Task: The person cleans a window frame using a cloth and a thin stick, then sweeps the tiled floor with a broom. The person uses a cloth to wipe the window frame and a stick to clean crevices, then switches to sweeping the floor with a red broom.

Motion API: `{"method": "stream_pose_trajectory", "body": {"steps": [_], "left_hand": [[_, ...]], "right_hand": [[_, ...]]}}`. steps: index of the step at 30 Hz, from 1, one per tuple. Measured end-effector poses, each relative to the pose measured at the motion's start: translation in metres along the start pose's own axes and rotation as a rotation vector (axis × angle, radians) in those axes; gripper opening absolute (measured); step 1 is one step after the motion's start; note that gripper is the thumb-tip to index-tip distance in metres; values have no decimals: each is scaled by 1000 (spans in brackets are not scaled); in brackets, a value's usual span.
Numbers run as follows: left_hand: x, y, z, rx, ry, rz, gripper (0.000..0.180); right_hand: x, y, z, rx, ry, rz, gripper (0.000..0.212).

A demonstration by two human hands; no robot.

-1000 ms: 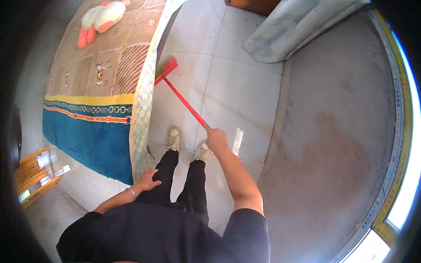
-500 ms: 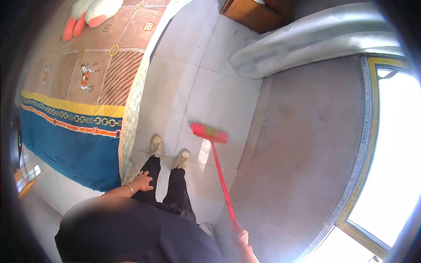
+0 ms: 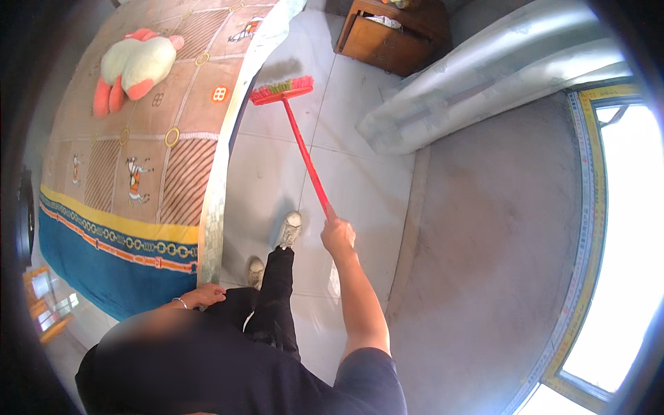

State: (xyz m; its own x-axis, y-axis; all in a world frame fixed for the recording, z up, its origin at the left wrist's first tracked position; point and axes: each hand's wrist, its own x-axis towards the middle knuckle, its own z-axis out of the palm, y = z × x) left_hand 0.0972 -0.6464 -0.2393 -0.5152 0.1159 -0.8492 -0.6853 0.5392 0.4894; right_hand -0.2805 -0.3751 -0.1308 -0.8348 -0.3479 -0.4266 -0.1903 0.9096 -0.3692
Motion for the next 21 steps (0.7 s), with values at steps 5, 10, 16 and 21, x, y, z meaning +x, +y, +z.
{"method": "stream_pose_trajectory", "body": {"steps": [5,10,16,21], "left_hand": [[7,1,-52,-172,185,-95,30],[30,4,-77,-174,291,-134,31],[44,96,-129,-29,329,-164,37],[78,175,-181,106,581,-19,42]], "right_hand": [[121,-24,4,-21,-58,-64,52],[225,-21,12,-6,-120,-94,53],[52,128,36,-234,-328,107,43],[-168,109,-104,-121,-522,595,49]]}}
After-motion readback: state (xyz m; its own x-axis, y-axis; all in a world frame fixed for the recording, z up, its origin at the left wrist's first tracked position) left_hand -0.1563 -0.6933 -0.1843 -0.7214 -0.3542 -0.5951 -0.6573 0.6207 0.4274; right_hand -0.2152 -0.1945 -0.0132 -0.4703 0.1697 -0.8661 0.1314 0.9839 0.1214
